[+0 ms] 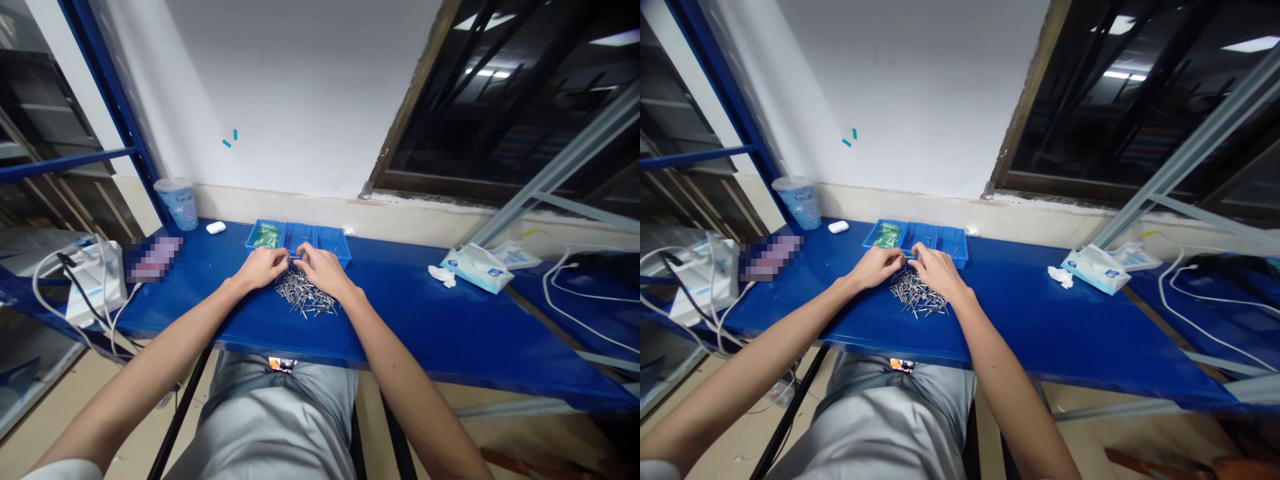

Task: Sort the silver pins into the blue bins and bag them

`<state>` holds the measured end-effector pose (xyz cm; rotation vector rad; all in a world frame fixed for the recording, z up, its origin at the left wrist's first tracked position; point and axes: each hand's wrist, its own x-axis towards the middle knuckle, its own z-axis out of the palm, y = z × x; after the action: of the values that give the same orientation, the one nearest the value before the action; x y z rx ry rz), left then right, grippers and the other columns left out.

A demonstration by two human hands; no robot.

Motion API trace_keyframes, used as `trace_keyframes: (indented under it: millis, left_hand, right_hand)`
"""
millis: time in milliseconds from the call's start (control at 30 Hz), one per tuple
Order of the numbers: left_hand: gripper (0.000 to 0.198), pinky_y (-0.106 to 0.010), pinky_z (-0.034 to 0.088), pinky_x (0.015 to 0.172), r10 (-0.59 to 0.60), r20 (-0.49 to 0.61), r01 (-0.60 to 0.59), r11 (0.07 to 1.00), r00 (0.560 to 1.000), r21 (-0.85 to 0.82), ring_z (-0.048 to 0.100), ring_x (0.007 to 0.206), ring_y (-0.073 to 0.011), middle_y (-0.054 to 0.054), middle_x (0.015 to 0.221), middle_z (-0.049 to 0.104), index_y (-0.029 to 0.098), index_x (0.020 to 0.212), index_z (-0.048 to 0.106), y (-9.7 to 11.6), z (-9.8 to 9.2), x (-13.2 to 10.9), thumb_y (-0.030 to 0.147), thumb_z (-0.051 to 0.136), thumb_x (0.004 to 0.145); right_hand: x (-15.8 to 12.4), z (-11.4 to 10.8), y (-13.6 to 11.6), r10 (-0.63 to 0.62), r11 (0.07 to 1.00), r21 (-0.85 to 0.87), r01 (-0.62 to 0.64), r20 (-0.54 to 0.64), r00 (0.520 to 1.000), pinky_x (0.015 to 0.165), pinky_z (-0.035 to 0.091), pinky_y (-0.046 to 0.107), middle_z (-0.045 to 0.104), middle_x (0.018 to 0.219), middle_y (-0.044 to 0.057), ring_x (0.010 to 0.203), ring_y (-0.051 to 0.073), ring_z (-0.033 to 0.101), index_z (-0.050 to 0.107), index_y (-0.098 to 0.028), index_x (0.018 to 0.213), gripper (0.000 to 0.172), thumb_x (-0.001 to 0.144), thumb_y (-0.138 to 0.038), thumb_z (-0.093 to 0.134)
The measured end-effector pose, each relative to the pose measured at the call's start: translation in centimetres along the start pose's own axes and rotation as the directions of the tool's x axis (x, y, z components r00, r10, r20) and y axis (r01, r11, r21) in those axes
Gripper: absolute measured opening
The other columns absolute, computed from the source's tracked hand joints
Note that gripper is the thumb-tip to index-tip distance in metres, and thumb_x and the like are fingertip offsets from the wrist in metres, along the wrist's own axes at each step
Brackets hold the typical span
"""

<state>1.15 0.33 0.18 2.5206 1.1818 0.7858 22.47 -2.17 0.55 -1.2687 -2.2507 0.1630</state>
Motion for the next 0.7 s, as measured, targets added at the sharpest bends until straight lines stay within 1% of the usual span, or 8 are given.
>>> trace_keyframes:
  millis: [133,300,367,433,500,567,633,700]
  left_hand:
    - [0.033,-0.028,0.029,0.06,0.02,-0.001,-0.02,1.0,1.0,-0.016,0.046,0.055,-0.0131,0.0,0.06,0.058,0.017,0.087,0.071,0.03,-0.02,-0.02,0.035,0.046,0.098]
    - [0.032,-0.028,0.028,0.06,0.022,0.048,-0.021,1.0,0.999,-0.015,0.047,0.056,-0.0137,0.001,0.061,0.058,0.018,0.087,0.071,0.12,0.07,-0.02,0.035,0.046,0.098]
    - [0.034,-0.028,0.027,0.06,0.009,0.037,-0.009,1.0,0.999,-0.003,0.046,0.056,-0.014,0.001,0.061,0.057,0.018,0.086,0.07,0.09,0.08,0.0,0.037,0.045,0.099]
    - [0.034,-0.028,0.027,0.06,0.006,0.017,-0.006,1.0,1.0,-0.004,0.045,0.056,-0.0142,0.0,0.061,0.057,0.017,0.086,0.07,0.03,0.05,0.03,0.037,0.045,0.099]
    - [0.033,-0.028,0.028,0.06,0.015,0.015,-0.015,1.0,1.0,-0.017,0.046,0.056,-0.0143,0.0,0.062,0.057,0.017,0.085,0.07,-0.02,0.03,0.05,0.036,0.045,0.098]
    - [0.032,-0.027,0.029,0.06,0.026,0.035,-0.025,0.999,0.999,-0.027,0.047,0.057,-0.0144,0.0,0.062,0.058,0.017,0.086,0.07,-0.06,0.04,0.05,0.035,0.045,0.098]
    - [0.032,-0.027,0.029,0.06,0.033,0.062,-0.031,0.999,0.998,-0.026,0.047,0.057,-0.0146,0.0,0.063,0.058,0.018,0.087,0.07,-0.07,0.08,0.04,0.034,0.045,0.098]
    - [0.032,-0.027,0.029,0.06,0.033,0.071,-0.032,0.999,0.997,-0.019,0.047,0.057,-0.0147,0.0,0.063,0.058,0.018,0.088,0.07,-0.07,0.12,0.02,0.036,0.045,0.099]
  right_hand:
    - [0.06,0.07,-0.02,-0.002,1.0,-0.027,0.002,-0.028,1.0,0.072,0.038,0.029,0.073,0.092,0.004,0.082,0.02,0.066,0.06,-0.023,0.107,0.01,0.106,-0.028,0.05]
    - [0.05,0.04,-0.06,0.032,0.995,-0.089,-0.033,-0.004,0.999,0.071,0.036,0.03,0.075,0.089,0.005,0.084,0.022,0.068,0.064,-0.023,0.094,0.026,0.109,-0.033,0.045]
    - [0.01,0.03,-0.02,-0.001,0.998,-0.064,0.002,0.015,1.0,0.073,0.037,0.03,0.075,0.092,0.004,0.086,0.022,0.069,0.066,-0.024,0.103,0.019,0.107,-0.035,0.05]
    - [0.0,0.05,0.03,-0.028,0.999,-0.035,0.029,0.009,1.0,0.074,0.039,0.029,0.075,0.096,0.004,0.088,0.022,0.069,0.063,-0.024,0.113,0.013,0.105,-0.031,0.055]
    - [0.02,0.06,0.03,-0.025,0.999,-0.028,0.024,-0.011,1.0,0.074,0.039,0.029,0.075,0.097,0.005,0.087,0.021,0.068,0.061,-0.023,0.115,0.013,0.104,-0.025,0.054]
    - [0.05,0.04,0.0,-0.015,0.999,-0.038,0.015,-0.017,1.0,0.074,0.038,0.029,0.074,0.097,0.005,0.086,0.021,0.067,0.062,-0.023,0.107,0.012,0.106,-0.025,0.05]
    - [0.05,-0.03,-0.05,-0.008,0.999,-0.052,0.008,0.001,1.0,0.074,0.037,0.029,0.074,0.094,0.005,0.086,0.021,0.066,0.063,-0.023,0.097,0.02,0.108,-0.028,0.047]
    - [0.04,-0.1,-0.09,-0.001,0.999,-0.049,0.002,0.016,1.0,0.074,0.037,0.029,0.074,0.093,0.005,0.086,0.021,0.066,0.063,-0.023,0.095,0.022,0.108,-0.031,0.047]
